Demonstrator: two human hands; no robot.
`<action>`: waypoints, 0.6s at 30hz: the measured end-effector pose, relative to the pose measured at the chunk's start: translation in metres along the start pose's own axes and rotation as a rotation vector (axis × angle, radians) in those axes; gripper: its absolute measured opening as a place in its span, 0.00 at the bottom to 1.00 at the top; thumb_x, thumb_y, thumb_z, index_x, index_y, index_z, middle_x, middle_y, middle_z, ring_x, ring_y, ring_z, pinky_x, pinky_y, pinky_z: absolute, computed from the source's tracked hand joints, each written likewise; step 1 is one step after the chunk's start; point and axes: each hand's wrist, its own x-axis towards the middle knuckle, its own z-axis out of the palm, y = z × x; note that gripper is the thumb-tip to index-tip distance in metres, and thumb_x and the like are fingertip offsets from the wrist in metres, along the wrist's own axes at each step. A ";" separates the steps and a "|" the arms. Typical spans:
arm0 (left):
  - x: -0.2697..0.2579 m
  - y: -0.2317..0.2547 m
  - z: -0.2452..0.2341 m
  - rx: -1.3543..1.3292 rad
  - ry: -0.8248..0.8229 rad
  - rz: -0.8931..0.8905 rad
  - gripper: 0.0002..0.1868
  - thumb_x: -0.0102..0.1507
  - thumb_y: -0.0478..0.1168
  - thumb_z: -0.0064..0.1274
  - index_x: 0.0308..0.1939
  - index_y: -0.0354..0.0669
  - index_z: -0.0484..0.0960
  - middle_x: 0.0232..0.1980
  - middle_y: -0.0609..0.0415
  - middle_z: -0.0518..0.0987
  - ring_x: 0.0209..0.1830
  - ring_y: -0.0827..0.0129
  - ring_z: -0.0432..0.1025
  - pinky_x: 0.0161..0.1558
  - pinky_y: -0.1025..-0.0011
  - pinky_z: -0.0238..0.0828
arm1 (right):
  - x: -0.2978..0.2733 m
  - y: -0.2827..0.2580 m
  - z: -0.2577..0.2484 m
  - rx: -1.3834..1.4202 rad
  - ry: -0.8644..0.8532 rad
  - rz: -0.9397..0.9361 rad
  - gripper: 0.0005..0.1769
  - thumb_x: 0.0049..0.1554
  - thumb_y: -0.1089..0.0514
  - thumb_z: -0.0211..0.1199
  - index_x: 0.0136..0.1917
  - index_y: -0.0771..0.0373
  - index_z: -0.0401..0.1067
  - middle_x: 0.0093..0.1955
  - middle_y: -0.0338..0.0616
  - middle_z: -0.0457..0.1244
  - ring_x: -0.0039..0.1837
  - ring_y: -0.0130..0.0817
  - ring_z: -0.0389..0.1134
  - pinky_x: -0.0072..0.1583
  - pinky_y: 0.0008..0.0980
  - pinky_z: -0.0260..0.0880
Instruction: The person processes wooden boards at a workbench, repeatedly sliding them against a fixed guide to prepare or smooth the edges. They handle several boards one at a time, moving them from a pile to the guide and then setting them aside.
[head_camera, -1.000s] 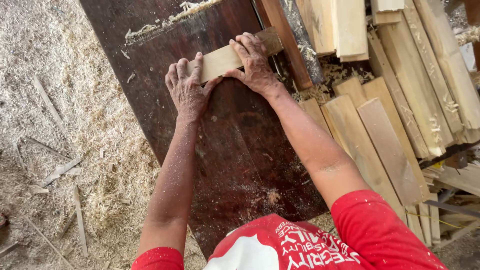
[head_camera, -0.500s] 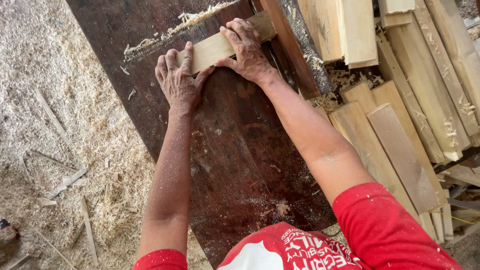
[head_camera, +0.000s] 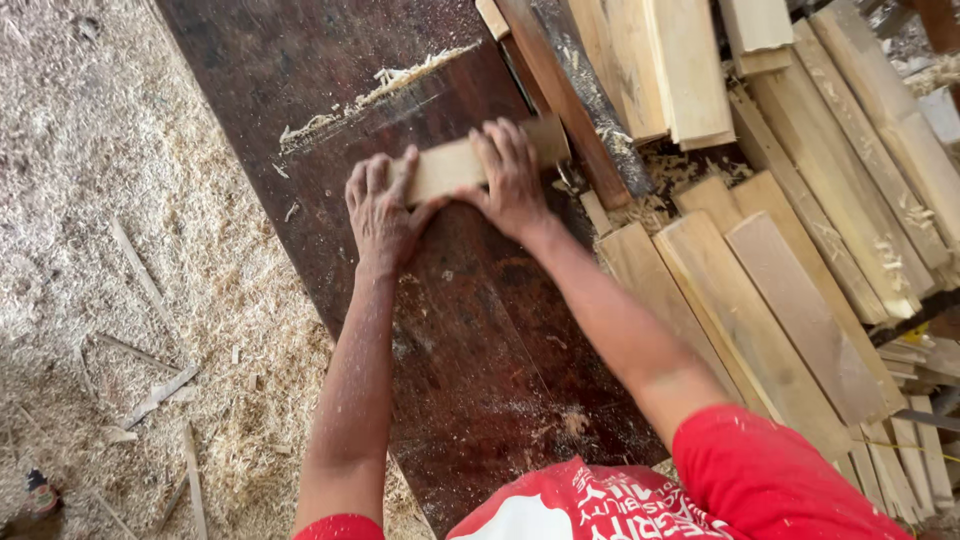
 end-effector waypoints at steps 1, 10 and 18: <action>-0.009 0.004 -0.004 -0.008 0.003 0.050 0.50 0.56 0.75 0.63 0.77 0.63 0.69 0.71 0.49 0.65 0.76 0.55 0.53 0.78 0.52 0.46 | -0.025 -0.017 -0.014 -0.034 -0.015 0.063 0.57 0.59 0.17 0.41 0.79 0.66 0.57 0.79 0.57 0.51 0.83 0.52 0.45 0.83 0.58 0.42; -0.149 0.002 -0.023 -0.117 0.099 -0.406 0.48 0.69 0.72 0.54 0.80 0.41 0.64 0.76 0.39 0.62 0.77 0.45 0.53 0.72 0.43 0.50 | -0.165 -0.140 -0.170 0.466 -0.618 0.365 0.46 0.59 0.29 0.54 0.80 0.58 0.58 0.75 0.63 0.56 0.76 0.57 0.58 0.75 0.49 0.58; -0.253 0.085 -0.078 -0.050 -0.223 -0.207 0.54 0.51 0.74 0.63 0.72 0.49 0.69 0.68 0.45 0.66 0.72 0.51 0.55 0.72 0.49 0.45 | -0.141 0.013 -0.109 -0.278 -0.129 0.220 0.48 0.58 0.27 0.52 0.73 0.70 0.61 0.77 0.68 0.51 0.79 0.64 0.47 0.75 0.66 0.26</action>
